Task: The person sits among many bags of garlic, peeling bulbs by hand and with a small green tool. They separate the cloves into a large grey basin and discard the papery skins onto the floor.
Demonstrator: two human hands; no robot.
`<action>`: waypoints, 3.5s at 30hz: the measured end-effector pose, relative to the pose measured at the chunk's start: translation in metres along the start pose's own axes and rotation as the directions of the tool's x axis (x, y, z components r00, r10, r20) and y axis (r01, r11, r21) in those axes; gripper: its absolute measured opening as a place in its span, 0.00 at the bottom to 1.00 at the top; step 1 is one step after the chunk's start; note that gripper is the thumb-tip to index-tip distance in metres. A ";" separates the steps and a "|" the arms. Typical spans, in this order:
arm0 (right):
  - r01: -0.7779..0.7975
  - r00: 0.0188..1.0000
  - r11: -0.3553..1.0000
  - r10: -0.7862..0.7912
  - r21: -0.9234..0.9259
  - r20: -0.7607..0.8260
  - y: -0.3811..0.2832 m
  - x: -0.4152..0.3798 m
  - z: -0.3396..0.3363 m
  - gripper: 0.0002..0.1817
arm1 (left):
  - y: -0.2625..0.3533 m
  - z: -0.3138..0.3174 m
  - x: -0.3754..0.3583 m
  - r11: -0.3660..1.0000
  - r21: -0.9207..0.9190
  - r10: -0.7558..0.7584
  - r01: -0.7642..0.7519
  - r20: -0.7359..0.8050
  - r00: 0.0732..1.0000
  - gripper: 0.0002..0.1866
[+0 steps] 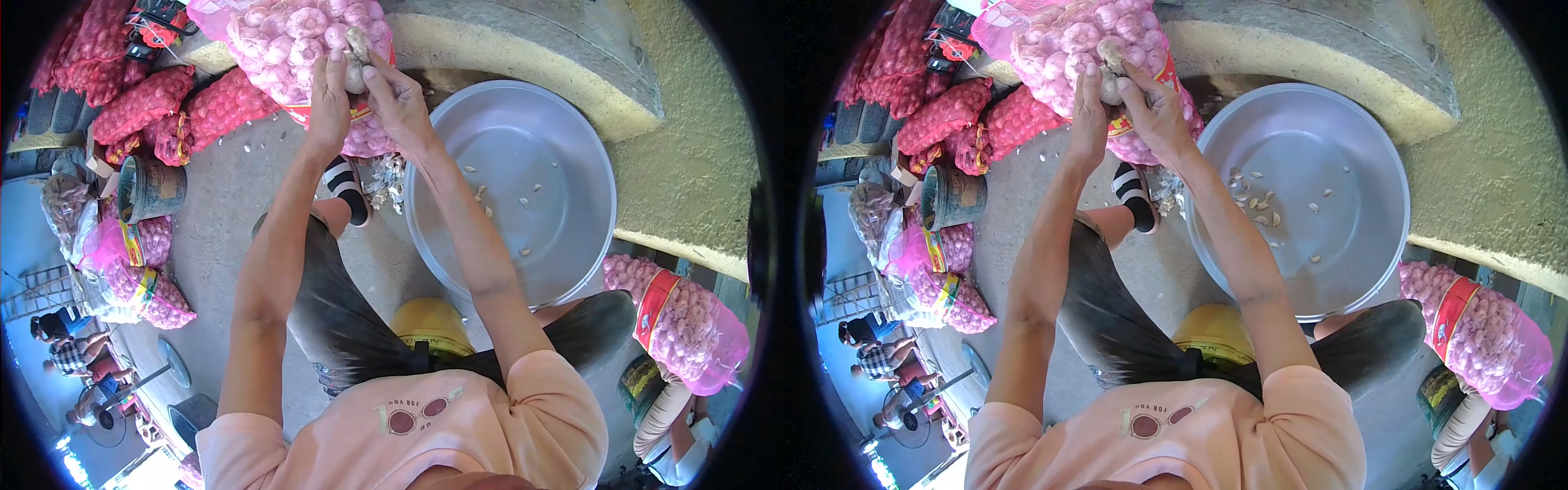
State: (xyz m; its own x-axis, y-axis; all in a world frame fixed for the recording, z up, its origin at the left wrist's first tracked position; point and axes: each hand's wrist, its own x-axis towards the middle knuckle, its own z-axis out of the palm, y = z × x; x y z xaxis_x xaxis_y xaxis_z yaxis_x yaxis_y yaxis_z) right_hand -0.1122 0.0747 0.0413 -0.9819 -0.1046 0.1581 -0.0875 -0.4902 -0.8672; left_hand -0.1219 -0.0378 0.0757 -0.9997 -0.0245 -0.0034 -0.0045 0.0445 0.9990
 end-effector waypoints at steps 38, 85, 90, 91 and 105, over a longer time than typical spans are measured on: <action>-0.075 0.981 0.985 0.100 -0.155 0.165 -0.031 -0.009 -0.017 0.31 | 0.002 -0.005 -0.001 0.970 -0.213 -0.079 0.115 0.170 0.982 0.35; -0.386 0.877 0.917 0.332 0.099 0.347 -0.058 -0.006 -0.034 0.27 | 0.007 -0.007 0.000 0.999 -0.030 -0.019 0.026 0.220 0.975 0.34; -0.342 0.885 0.938 0.301 0.058 0.354 -0.055 -0.004 -0.032 0.36 | 0.012 -0.001 -0.003 0.997 -0.081 0.034 -0.018 0.193 0.981 0.25; -0.330 0.896 0.942 0.293 0.057 0.333 -0.055 -0.005 -0.031 0.35 | 0.013 0.000 -0.003 0.996 -0.088 0.039 -0.023 0.194 0.980 0.25; -0.077 0.990 0.968 0.103 0.238 -0.099 -0.021 -0.003 0.017 0.19 | -0.006 0.003 0.001 0.937 0.139 0.313 -0.322 0.080 0.946 0.21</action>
State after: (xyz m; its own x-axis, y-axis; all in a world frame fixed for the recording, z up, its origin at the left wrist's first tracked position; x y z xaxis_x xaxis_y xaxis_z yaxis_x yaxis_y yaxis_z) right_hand -0.1047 0.0703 0.0672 -0.9975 -0.0682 0.0206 0.0307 -0.6722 -0.7397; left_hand -0.1230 -0.0356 0.0693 -0.9493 0.0710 0.3063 0.3143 0.1884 0.9305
